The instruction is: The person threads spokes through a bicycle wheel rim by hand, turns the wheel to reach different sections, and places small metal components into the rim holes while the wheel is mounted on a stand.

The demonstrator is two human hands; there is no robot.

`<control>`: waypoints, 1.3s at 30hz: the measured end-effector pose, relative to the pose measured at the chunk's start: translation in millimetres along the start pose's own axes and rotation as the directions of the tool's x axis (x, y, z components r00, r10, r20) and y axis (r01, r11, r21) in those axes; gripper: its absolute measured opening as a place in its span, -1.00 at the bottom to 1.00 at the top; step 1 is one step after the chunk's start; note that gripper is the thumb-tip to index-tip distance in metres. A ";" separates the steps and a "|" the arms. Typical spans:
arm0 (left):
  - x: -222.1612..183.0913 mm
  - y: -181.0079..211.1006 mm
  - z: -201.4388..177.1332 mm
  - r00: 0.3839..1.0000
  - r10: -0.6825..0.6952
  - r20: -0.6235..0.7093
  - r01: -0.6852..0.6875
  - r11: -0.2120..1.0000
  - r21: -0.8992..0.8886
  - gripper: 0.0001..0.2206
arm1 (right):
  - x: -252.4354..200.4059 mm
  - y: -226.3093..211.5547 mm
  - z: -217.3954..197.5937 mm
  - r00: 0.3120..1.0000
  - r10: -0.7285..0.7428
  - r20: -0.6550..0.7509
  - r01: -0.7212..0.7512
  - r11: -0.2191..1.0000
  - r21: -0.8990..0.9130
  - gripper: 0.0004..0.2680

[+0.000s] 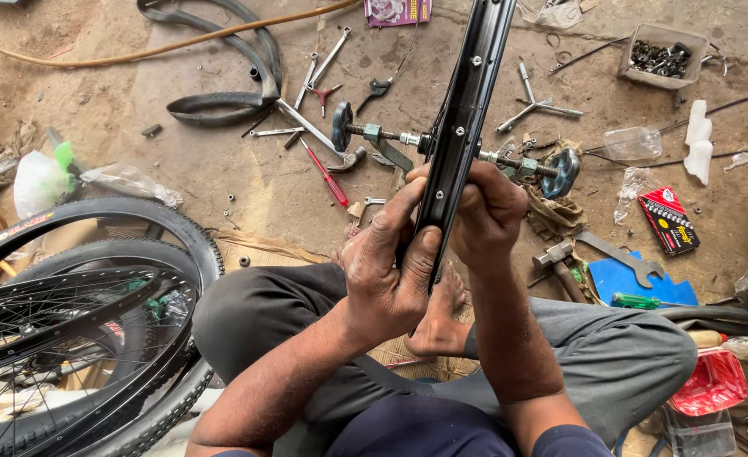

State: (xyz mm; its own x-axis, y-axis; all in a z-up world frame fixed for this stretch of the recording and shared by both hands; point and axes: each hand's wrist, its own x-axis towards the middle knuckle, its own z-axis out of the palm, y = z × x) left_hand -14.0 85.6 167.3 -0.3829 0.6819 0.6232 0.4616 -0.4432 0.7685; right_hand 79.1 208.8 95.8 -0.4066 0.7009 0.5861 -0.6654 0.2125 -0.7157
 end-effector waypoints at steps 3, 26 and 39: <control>-2.0 -1.8 -0.5 0.999 0.054 0.004 -0.055 0.998 0.014 -0.65 | 10.5 -4.3 -0.3 0.982 0.188 -0.004 -0.188 0.981 0.046 -0.73; 7.6 9.8 -1.6 0.999 -0.044 0.002 0.044 0.997 0.066 -0.61 | 2.6 4.0 5.3 0.855 -0.481 -0.196 0.369 0.827 -0.423 -0.82; 19.8 7.4 0.0 0.999 -0.024 0.036 0.022 0.998 0.051 -0.69 | -9.9 2.4 -3.4 0.987 -0.142 0.073 0.135 0.986 0.097 -0.84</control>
